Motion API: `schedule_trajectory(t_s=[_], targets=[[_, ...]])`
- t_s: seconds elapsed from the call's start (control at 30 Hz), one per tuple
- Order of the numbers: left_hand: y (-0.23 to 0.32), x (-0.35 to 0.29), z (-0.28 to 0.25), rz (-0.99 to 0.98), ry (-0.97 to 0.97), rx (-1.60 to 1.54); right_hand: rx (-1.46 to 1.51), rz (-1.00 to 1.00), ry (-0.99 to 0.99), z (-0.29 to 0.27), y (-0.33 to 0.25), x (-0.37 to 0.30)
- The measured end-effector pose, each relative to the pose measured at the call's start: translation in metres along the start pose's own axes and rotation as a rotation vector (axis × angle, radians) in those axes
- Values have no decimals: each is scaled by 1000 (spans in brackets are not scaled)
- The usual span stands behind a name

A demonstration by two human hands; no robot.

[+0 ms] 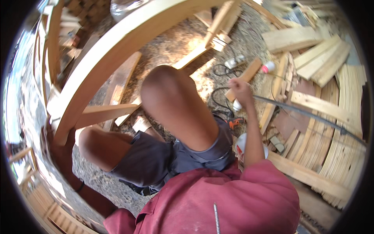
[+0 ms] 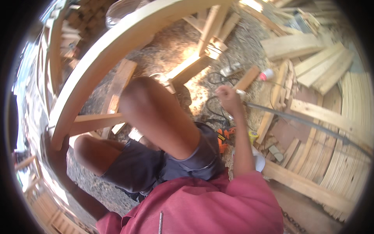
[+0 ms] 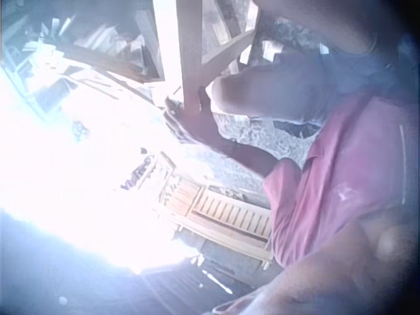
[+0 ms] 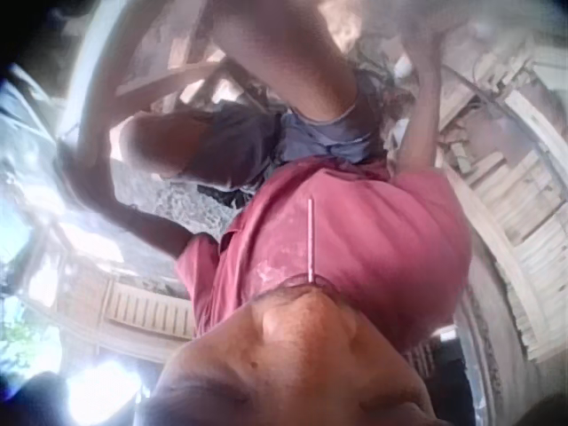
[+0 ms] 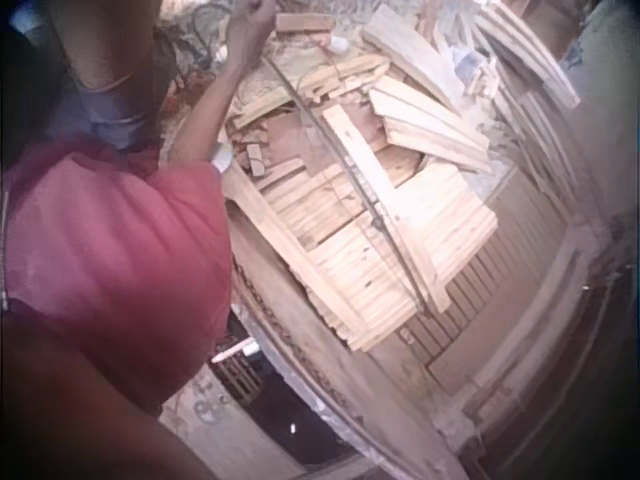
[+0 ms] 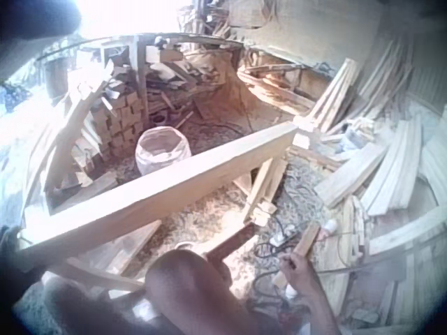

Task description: The person assembles a wooden frame by applying glue to joints and hammering nails into pre-drilled holes.

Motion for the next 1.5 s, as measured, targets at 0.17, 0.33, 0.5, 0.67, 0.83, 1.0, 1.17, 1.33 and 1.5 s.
schedule_trajectory(t_s=[0.17, 0.33, 0.5, 0.67, 0.83, 1.0, 1.17, 1.33, 1.5], targets=[[6, 1, 9, 42, 32, 16, -589, 366, -346, 78, 142, -51], [-1, -6, 9, 47, 61, 20, -911, 158, -324, 121, 190, -112], [1, -9, -2, 48, 53, -93, -747, 360, -604, 98, 210, -120], [10, 0, -14, 101, 57, -97, -264, 359, -262, 28, 154, -79], [6, -6, -18, 97, 124, -122, 379, -8, 24, -36, -79, -32], [3, -1, -20, 103, 119, -157, 709, -418, -192, -48, -262, -47], [0, -4, -19, 108, 115, -162, 137, -664, -649, -1, -334, -53], [-5, -12, -21, 92, 179, -178, -162, -965, -750, 55, -399, -73], [-2, -8, -17, 99, 193, -190, -384, -921, -807, 65, -417, -79]])
Point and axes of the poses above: each hand's wrist, its own x-axis towards the middle knuckle, its own z-axis out of the palm, y = z × x, the point moved 2 cm from there along x, towards the middle knuckle, and after that the axes turned 2 degrees about x, right-handed, at the moved point
